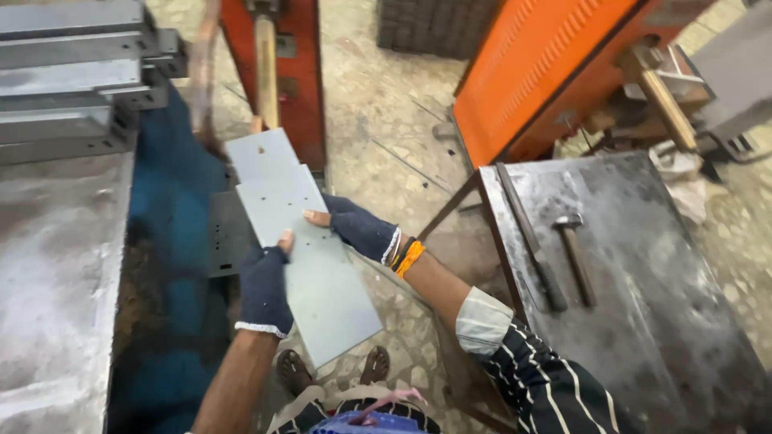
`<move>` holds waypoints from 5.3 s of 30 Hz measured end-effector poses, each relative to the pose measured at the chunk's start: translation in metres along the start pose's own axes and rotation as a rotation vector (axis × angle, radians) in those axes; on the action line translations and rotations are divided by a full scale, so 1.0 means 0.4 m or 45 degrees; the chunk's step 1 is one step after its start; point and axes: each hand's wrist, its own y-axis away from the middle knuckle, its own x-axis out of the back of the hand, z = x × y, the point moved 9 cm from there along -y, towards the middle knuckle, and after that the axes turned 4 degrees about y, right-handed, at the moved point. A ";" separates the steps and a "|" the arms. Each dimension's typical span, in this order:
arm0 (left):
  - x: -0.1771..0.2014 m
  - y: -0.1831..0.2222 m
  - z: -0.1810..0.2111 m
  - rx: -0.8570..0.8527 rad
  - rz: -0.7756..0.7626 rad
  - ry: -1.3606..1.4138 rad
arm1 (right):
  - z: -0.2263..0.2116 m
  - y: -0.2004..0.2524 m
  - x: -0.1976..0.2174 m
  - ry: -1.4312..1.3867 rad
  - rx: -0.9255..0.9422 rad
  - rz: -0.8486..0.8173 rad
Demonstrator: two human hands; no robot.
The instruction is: The recorder spot welds metal parts, uses a hammer to adjust shapes, and files edges to finish metal enclosures.
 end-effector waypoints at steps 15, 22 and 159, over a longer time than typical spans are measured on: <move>0.050 -0.041 -0.037 -0.171 0.021 0.022 | 0.239 0.682 0.717 1.504 -0.176 1.590; 0.019 -0.013 0.016 -0.137 -0.003 0.028 | 0.243 0.946 0.645 1.904 -0.619 1.999; 0.091 -0.157 0.361 -0.849 -0.488 -0.547 | -0.280 0.050 -0.251 1.861 0.058 0.632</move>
